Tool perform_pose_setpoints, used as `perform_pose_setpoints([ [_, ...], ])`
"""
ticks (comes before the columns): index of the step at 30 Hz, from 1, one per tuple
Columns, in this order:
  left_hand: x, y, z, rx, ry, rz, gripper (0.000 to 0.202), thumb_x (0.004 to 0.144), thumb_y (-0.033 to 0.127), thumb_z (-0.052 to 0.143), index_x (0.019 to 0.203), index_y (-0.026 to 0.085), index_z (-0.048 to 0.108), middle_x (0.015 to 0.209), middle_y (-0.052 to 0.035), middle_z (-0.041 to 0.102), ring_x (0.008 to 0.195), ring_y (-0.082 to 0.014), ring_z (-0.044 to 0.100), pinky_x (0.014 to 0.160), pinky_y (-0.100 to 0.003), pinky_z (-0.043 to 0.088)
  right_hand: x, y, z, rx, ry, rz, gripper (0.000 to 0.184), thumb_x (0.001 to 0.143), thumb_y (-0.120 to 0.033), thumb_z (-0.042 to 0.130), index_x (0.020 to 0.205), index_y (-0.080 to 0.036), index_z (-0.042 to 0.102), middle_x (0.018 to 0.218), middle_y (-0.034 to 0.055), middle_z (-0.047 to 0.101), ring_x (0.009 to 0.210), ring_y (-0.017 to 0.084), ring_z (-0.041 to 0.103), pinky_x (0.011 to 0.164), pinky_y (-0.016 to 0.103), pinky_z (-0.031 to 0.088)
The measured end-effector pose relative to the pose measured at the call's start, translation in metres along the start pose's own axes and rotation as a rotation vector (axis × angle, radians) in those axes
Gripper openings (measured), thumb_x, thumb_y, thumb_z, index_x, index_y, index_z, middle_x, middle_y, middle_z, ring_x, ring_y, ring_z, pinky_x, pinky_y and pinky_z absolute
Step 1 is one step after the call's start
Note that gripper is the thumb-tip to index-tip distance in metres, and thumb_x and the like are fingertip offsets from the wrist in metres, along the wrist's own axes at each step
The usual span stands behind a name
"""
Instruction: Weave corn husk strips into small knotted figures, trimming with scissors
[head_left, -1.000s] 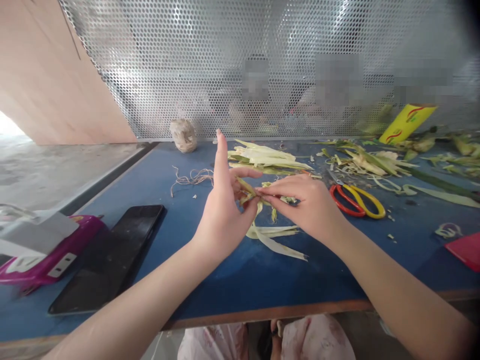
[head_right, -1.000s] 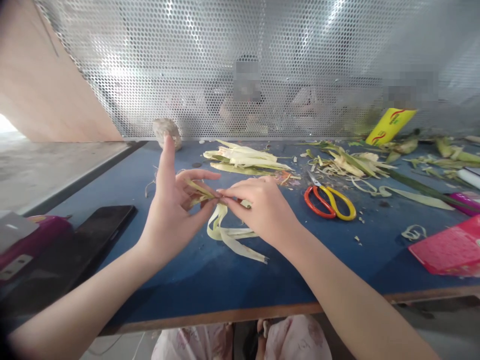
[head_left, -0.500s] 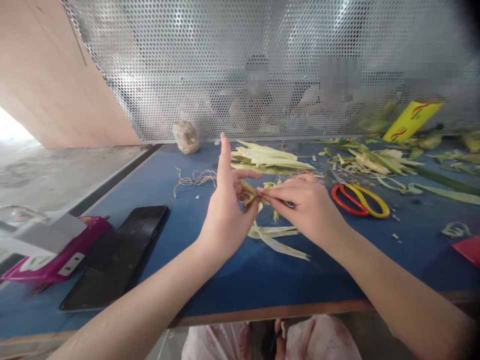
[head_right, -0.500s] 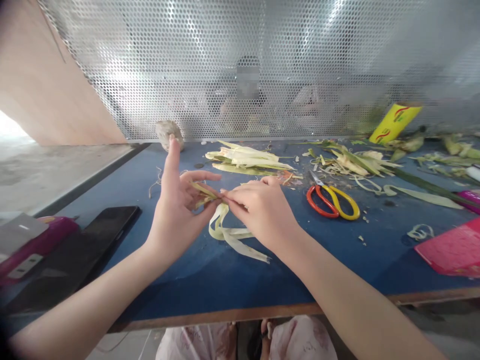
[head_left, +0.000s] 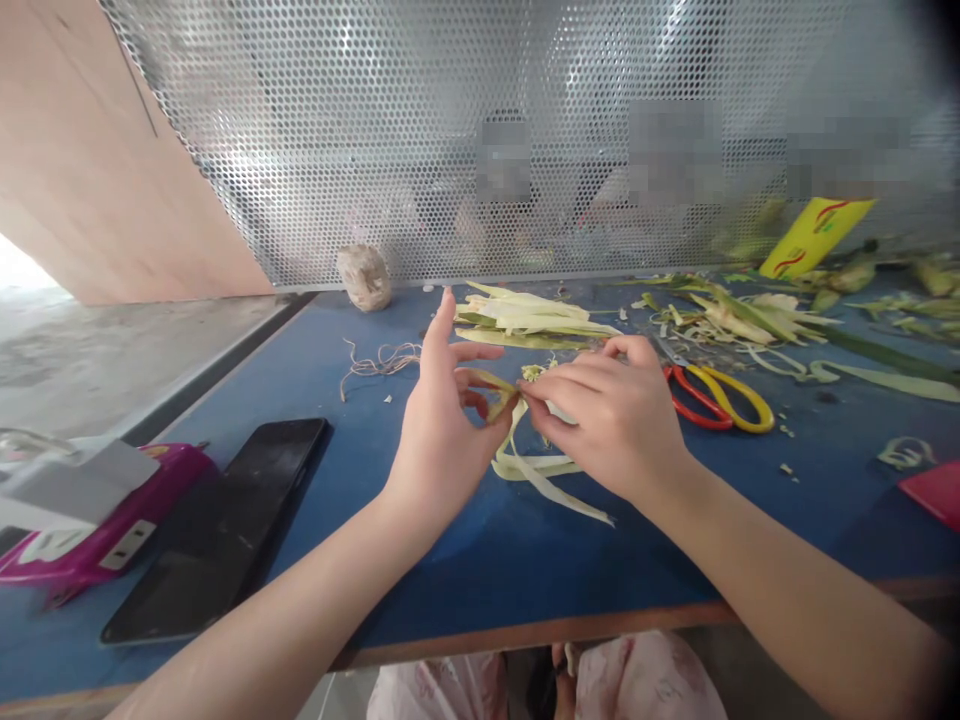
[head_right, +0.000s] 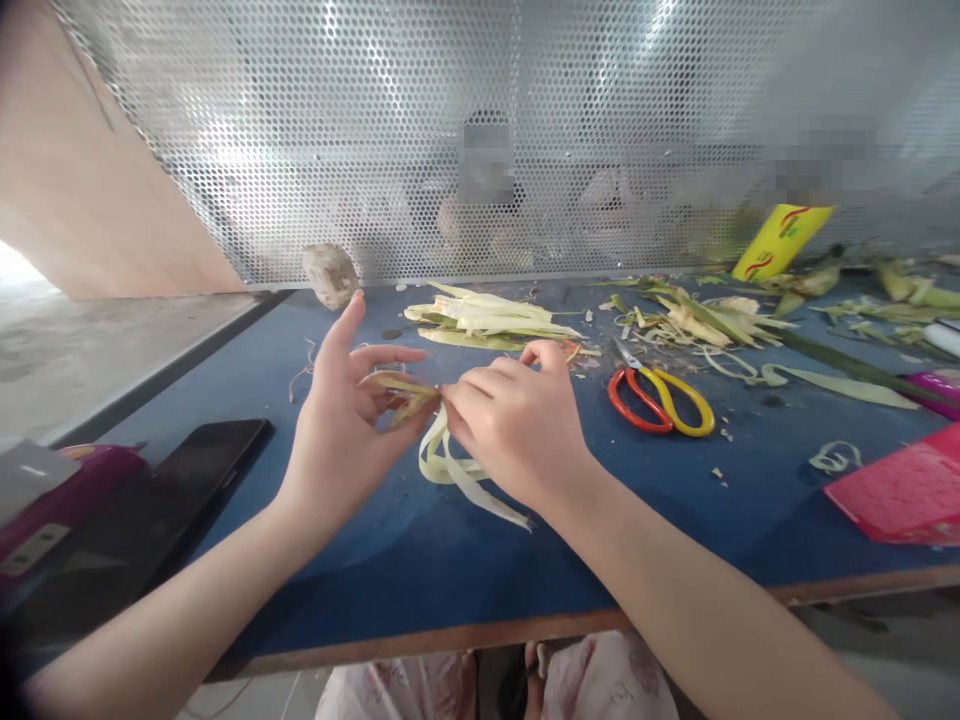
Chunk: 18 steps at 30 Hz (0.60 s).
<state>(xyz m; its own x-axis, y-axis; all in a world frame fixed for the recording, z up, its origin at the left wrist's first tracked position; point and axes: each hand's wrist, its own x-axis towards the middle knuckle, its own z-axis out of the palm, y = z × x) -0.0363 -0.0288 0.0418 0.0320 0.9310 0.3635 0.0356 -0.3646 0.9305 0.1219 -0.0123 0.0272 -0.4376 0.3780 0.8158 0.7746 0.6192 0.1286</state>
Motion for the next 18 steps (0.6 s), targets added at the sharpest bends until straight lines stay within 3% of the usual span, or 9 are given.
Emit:
perform_pose_setpoints([
  [12, -0.0074, 0.0014, 0.0024, 0.030, -0.044, 0.129, 0.081, 0.069, 0.008, 0.063, 0.137, 0.032, 0.025, 0.099, -0.0042, 0.061, 0.074, -0.0145, 0.058, 0.065, -0.026, 0.047, 0.0014, -0.0045, -0.0059, -0.116, -0.003, -0.007, 0.020, 0.082, -0.014, 0.049, 0.066, -0.020, 0.059, 0.069, -0.0021, 0.066, 0.064, 0.014, 0.055, 0.072, 0.036, 0.028],
  [18, -0.0106, 0.0013, 0.0036, 0.064, -0.030, 0.344, 0.080, 0.072, 0.011, 0.063, 0.136, 0.034, 0.021, 0.093, -0.0006, 0.058, 0.074, -0.0131, 0.060, 0.064, -0.026, 0.049, 0.0026, -0.0043, -0.0071, -0.152, 0.226, -0.058, 0.010, 0.079, -0.018, 0.059, 0.070, -0.021, 0.062, 0.068, -0.0054, 0.068, 0.056, 0.009, 0.052, 0.067, 0.032, 0.030],
])
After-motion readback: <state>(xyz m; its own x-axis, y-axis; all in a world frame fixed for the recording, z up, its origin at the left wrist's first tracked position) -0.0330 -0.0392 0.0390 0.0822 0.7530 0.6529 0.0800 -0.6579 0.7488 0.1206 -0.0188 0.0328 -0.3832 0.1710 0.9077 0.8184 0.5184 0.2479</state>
